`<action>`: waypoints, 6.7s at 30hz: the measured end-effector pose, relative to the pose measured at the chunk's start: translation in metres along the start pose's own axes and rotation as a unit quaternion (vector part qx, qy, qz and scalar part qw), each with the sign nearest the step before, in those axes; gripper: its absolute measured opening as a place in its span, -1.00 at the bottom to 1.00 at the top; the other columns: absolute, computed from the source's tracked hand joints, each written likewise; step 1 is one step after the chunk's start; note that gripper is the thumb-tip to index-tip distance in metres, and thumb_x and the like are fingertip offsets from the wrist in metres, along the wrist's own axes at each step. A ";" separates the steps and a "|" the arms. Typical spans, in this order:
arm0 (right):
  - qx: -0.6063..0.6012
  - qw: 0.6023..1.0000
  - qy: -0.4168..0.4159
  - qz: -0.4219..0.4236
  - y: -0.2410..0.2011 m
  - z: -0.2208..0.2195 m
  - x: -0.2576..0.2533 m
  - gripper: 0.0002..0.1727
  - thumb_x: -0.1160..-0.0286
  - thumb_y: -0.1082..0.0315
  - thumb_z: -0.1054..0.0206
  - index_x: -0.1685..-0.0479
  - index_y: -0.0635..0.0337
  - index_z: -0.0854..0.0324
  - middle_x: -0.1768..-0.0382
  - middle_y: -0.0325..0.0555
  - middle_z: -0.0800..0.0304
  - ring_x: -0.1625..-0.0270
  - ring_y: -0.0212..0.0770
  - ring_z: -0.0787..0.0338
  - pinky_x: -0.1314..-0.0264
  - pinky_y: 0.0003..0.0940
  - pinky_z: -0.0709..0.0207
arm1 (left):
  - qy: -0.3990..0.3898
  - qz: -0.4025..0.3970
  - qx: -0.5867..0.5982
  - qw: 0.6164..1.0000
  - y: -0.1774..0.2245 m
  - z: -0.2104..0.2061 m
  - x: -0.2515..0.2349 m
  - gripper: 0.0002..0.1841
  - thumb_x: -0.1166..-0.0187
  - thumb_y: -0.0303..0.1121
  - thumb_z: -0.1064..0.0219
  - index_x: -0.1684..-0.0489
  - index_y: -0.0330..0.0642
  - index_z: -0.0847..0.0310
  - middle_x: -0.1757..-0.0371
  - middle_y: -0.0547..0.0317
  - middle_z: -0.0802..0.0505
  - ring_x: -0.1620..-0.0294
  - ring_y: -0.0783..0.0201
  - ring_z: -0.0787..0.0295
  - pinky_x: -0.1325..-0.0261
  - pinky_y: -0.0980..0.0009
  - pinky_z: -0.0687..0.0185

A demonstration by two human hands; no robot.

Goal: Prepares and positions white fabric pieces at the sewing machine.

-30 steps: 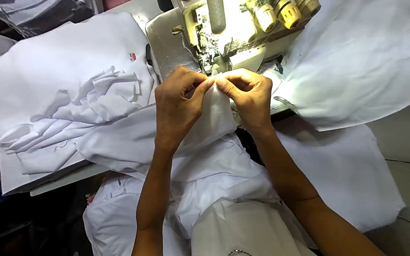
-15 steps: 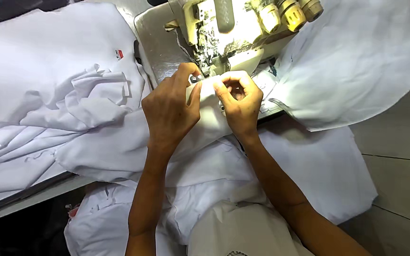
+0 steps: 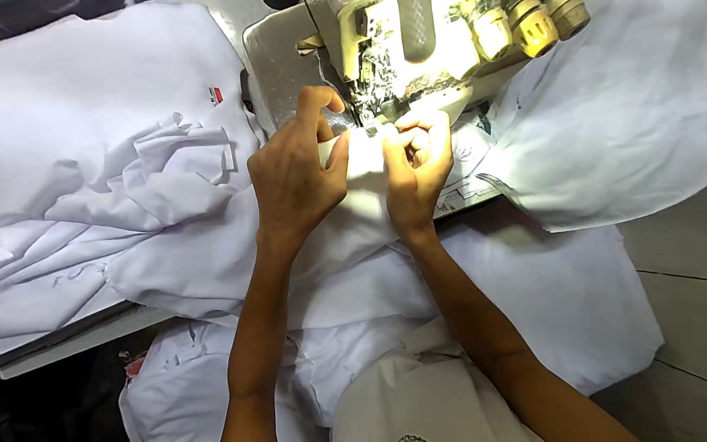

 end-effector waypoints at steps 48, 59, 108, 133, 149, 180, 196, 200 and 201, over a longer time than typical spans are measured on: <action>0.005 0.979 -0.166 -0.119 0.032 0.049 0.067 -0.86 -0.53 0.28 -0.51 0.18 0.17 -0.81 0.47 -0.28 -0.83 0.52 -0.50 -0.72 0.49 -0.60 -0.62 | 0.050 0.414 0.405 0.814 -0.150 0.097 0.234 -0.62 -0.82 0.10 0.08 -0.18 0.20 -0.60 0.07 0.56 -0.90 0.00 0.60 -0.85 -0.12 0.50 -0.80; -0.005 0.983 -0.147 -0.106 0.038 0.053 0.068 -0.87 -0.50 0.32 -0.53 0.17 0.20 -0.82 0.42 -0.28 -0.86 0.46 -0.50 -0.77 0.40 -0.59 -0.68 | 0.258 0.372 0.326 0.830 -0.155 0.088 0.234 -0.77 -0.90 -0.31 0.04 -0.06 -0.15 -0.53 0.20 0.36 -0.85 0.11 0.47 -0.85 -0.11 0.39 -0.81; -0.003 0.981 -0.163 -0.108 0.033 0.052 0.057 -0.87 -0.59 0.29 -0.46 0.12 0.15 -0.79 0.45 -0.31 -0.80 0.52 -0.54 -0.69 0.49 -0.63 -0.59 | 0.186 0.376 0.211 0.883 -0.131 0.161 0.216 -0.76 -0.87 -0.31 0.02 0.18 0.10 -0.56 0.39 0.76 -0.77 0.32 0.80 -0.74 0.13 0.74 -0.70; -0.012 0.982 -0.167 -0.087 0.030 0.045 0.051 -0.85 -0.60 0.29 -0.45 0.03 0.15 -0.78 0.36 -0.26 -0.82 0.45 -0.49 -0.72 0.43 -0.61 -0.63 | 0.175 0.357 0.240 0.886 -0.148 0.149 0.203 -0.79 -0.87 -0.15 -0.04 0.02 0.11 -0.62 0.27 0.61 -0.80 0.22 0.65 -0.78 0.05 0.58 -0.74; 0.030 0.980 -0.182 -0.077 0.022 0.047 0.054 -0.83 -0.65 0.27 -0.40 -0.03 0.15 -0.73 0.36 -0.23 -0.79 0.49 -0.46 -0.70 0.48 -0.60 -0.60 | 0.076 0.330 0.288 0.896 -0.162 0.120 0.217 -0.30 -0.49 0.07 -0.48 -0.52 -0.04 -0.30 -0.19 0.44 -0.75 -0.20 0.50 -0.74 -0.33 0.40 -0.69; 0.328 0.926 -0.182 0.043 0.020 0.107 0.090 -0.71 -0.70 0.35 -0.23 -0.27 0.24 -0.62 -0.08 0.05 -0.76 -0.09 0.01 -0.74 -0.11 -0.10 -0.65 | 0.105 0.346 0.159 0.919 -0.154 0.149 0.244 -0.79 -0.76 -0.32 -0.19 -0.23 -0.11 -0.52 0.02 0.56 -0.74 -0.01 0.68 -0.70 -0.20 0.54 -0.65; 0.347 0.924 -0.142 0.074 0.032 0.076 0.114 -0.53 -0.48 0.08 -0.55 -0.14 0.27 -0.64 0.21 0.04 -0.75 0.18 0.01 -0.73 0.10 -0.06 -0.56 | 0.034 0.320 0.295 0.900 -0.151 0.106 0.279 -0.43 -0.52 0.05 -0.47 -0.40 0.02 -0.44 -0.19 0.52 -0.76 -0.24 0.50 -0.71 -0.37 0.37 -0.64; 0.311 0.941 -0.126 0.034 0.045 0.090 0.114 -0.54 -0.44 0.09 -0.58 -0.07 0.27 -0.65 0.19 0.04 -0.77 0.18 -0.04 -0.76 0.13 -0.09 -0.60 | 0.021 0.335 0.299 0.893 -0.147 0.071 0.308 0.28 -0.04 0.08 -0.76 -0.75 -0.28 0.10 -0.50 0.19 -0.60 -0.44 0.37 -0.62 -0.45 0.36 -0.63; 0.291 0.948 -0.126 0.039 0.043 0.090 0.113 -0.61 -0.43 0.14 -0.59 0.01 0.28 -0.71 0.23 0.02 -0.78 0.19 -0.06 -0.75 0.13 -0.13 -0.58 | 0.026 0.345 0.288 0.893 -0.146 0.063 0.316 0.30 0.02 0.06 -0.78 -0.72 -0.34 0.11 -0.49 0.13 -0.58 -0.44 0.36 -0.60 -0.44 0.37 -0.63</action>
Point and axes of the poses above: each hand's wrist, its own x-axis away from the middle knuckle, its own z-axis out of the back of the hand, y = z × x, the point moved 10 cm from there along -x, towards the middle knuckle
